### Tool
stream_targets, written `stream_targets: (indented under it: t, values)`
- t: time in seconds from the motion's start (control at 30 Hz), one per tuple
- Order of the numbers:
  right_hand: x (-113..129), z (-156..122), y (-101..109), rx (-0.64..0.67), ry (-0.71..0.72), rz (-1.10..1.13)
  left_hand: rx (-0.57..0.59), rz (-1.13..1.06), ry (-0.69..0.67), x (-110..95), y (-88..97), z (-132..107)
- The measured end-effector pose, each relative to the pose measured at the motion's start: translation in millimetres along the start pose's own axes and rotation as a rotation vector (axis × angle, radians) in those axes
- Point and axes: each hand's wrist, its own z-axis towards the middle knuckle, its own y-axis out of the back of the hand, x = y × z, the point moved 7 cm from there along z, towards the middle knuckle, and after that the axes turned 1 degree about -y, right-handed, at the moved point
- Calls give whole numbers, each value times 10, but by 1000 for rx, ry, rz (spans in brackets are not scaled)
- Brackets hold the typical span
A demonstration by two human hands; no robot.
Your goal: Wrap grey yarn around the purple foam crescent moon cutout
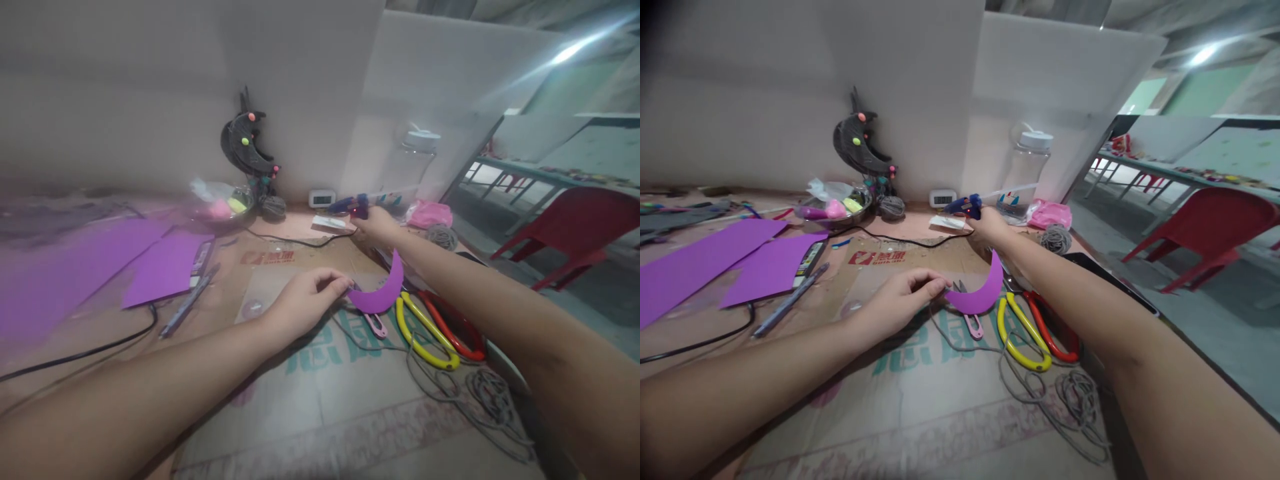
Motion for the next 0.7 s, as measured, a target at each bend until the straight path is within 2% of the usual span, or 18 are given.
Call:
stream_targets:
  t: [0.17, 0.37, 0.43, 0.53, 0.7]
  values:
    - [19, -376, 364, -47, -5, 148, -23, -25, 17, 17, 14, 8]
    - [-113, -990, 679, -120, -21, 461, -179, -195, 127, 96, 157, 57]
    - [-99, -1177, 717, -131, 29, 472, -217, -271, 146, 124, 189, 66]
    - [-13, -1456, 716, -119, 177, 453, -245, -309, 145, 130, 210, 59]
    - [67, -1806, 560, -10, 320, 337, -243, -252, 164, 108, 205, 22]
